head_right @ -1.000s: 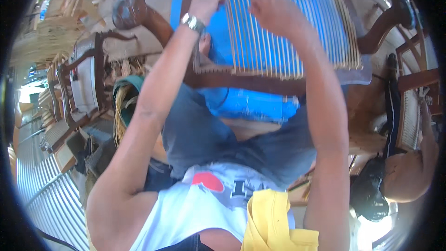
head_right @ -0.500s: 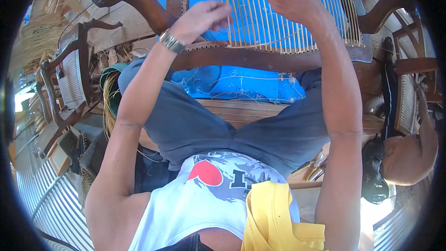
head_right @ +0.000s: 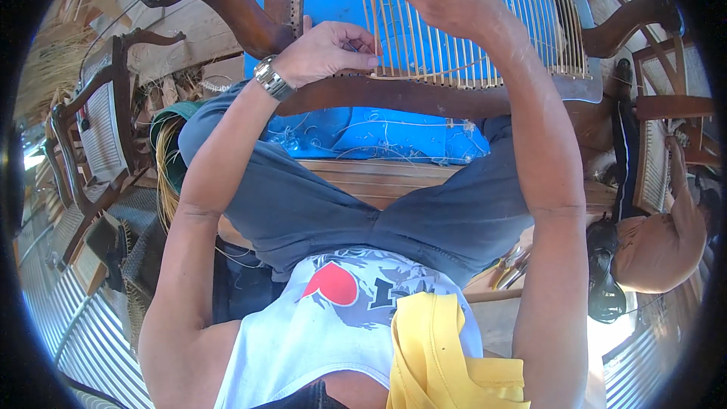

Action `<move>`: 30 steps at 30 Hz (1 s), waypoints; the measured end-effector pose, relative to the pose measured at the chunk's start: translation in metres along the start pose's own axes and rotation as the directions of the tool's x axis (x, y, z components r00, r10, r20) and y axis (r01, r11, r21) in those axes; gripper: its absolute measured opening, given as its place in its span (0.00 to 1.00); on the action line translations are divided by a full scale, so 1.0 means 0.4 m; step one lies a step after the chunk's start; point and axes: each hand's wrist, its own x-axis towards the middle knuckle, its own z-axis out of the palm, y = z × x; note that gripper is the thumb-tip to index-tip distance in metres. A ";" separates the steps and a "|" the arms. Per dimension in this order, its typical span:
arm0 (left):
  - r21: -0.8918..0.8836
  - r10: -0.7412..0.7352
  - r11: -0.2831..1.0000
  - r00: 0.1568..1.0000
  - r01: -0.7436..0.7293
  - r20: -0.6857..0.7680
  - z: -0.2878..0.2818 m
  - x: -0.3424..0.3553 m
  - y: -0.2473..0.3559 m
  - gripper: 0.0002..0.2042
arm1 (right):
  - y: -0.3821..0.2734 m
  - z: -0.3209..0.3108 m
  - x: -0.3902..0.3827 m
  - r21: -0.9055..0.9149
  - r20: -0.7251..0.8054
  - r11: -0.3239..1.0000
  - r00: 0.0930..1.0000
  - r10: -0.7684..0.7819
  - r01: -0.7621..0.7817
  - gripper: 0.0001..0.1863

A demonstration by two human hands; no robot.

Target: Repairing a chair by weaving new straw material onto the seat frame.

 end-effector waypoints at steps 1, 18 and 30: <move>-0.004 -0.039 0.999 0.999 0.039 -0.009 0.002 -0.003 0.005 0.12 | -0.015 0.001 0.002 0.000 0.001 1.000 1.000 -0.006 0.006 0.14; 0.055 -0.021 0.997 0.928 0.045 -0.372 0.051 0.034 -0.001 0.12 | -0.056 0.011 0.016 -0.018 0.066 1.000 0.998 0.002 -0.001 0.13; 0.019 -0.124 0.986 0.804 0.166 -0.582 0.054 0.065 -0.027 0.25 | -0.047 0.014 0.002 -0.026 0.100 0.999 0.995 0.026 -0.024 0.14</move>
